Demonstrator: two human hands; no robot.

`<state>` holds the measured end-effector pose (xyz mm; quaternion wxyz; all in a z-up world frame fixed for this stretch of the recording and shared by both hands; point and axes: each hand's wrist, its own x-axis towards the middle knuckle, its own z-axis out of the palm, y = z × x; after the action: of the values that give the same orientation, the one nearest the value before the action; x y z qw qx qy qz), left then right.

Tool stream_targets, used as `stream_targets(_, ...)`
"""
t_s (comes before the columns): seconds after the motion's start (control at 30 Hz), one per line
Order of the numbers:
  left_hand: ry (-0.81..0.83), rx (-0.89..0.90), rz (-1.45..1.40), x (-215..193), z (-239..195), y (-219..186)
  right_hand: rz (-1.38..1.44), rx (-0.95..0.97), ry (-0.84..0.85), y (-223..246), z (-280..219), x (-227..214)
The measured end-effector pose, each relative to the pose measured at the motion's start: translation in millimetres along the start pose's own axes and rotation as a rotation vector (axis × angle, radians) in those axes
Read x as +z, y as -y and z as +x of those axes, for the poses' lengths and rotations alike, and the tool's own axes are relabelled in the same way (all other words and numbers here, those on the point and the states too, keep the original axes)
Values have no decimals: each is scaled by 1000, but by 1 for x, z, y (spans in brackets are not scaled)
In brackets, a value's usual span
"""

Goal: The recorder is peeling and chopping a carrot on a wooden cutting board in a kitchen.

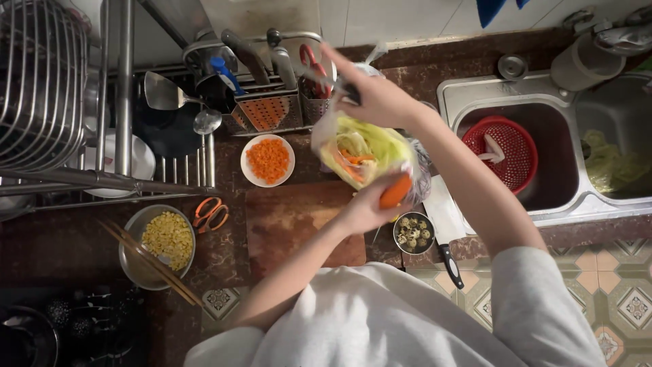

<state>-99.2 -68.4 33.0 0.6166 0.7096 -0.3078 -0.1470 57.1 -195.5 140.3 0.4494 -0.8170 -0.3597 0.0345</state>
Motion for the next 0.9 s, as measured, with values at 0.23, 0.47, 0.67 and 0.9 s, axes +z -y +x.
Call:
stream_targets(0.23,-252,-35,68,6,56,75,-348,367,218,4,38,35)
stream_targets(0.47,-250,-152,118,-3,26,106,-220,302,102,6,-15,66)
stream_targets(0.67,-136,-115,265,-29,-23,83,51,228,-371,5,-85,88)
stream_targets(0.9,-366,-159,184,-72,-53,49,343,551,-686,17,-144,116)
